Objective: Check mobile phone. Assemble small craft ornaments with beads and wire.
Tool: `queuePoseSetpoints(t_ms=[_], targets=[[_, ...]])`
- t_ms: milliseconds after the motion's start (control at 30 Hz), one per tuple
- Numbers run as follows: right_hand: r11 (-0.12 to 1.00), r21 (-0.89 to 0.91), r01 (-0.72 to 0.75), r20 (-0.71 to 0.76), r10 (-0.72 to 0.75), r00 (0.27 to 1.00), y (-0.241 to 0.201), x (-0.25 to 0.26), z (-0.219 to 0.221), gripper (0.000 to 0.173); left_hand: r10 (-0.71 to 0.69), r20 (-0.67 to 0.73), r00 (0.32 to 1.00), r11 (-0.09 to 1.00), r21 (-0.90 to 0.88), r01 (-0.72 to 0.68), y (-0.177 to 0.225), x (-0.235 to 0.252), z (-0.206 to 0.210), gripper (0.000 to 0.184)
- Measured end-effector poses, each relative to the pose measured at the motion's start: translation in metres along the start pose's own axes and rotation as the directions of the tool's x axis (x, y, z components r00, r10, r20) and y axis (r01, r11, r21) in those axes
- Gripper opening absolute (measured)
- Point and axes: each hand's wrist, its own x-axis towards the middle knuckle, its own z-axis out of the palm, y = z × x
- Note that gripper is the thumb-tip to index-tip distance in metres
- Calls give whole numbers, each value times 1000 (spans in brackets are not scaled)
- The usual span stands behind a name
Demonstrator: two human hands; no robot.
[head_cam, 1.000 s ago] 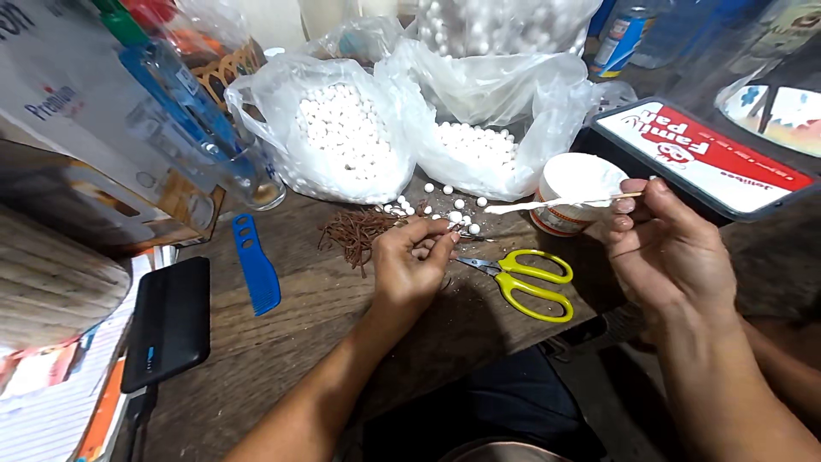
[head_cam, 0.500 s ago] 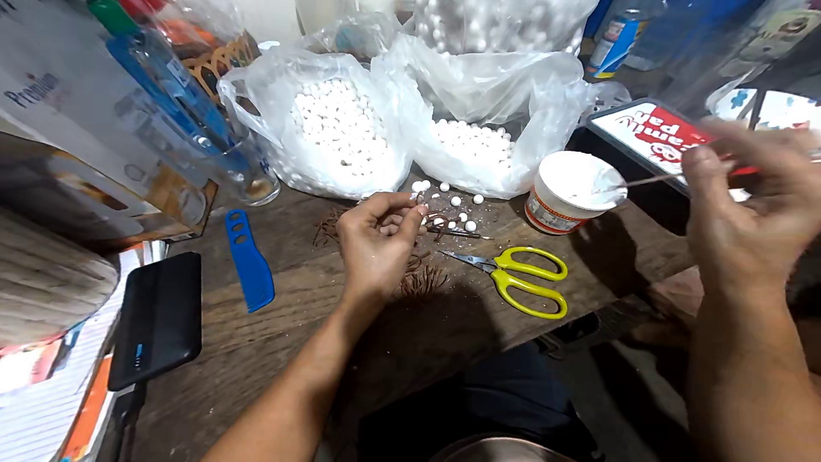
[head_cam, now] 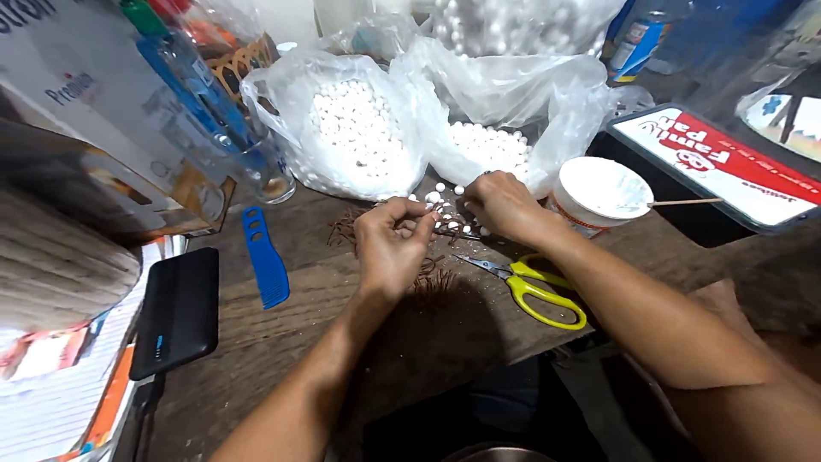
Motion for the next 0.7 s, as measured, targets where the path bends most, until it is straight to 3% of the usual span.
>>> queuePoseSetpoints(t_ms=[100,133,200,233,300,533,700], targets=[[923,364,124,-201,-53,978,8,-6,-6,11,14,-4,1000,1000,7,-14,-3,1,-1,7],[813,558,165,-227,-42,973,8,-8,-8,12,18,-9,1000,1000,9,-18,-4,1,-1,7],[450,877,168,-183,-9,983,3,-13,-8,22,22,-18,1000,1000,7,-21,-3,2,-1,8],[299,944,140,-146,-4,989,1,-15,-7,25,22,-22,1000,1000,7,-22,-2,2,-1,8],[133,986,100,-99,-13,995,0,-16,-5,28,30,-26,999,1000,10,-29,-2,2,-1,8],[-21,999,26,-28,-80,996,5,-14,-1,29,69,-22,997,998,17,-68,-3,2,0,7],[37,995,88,-87,-20,996,-4,-19,4,27,113,-36,993,993,40,-111,-6,0,2,5]])
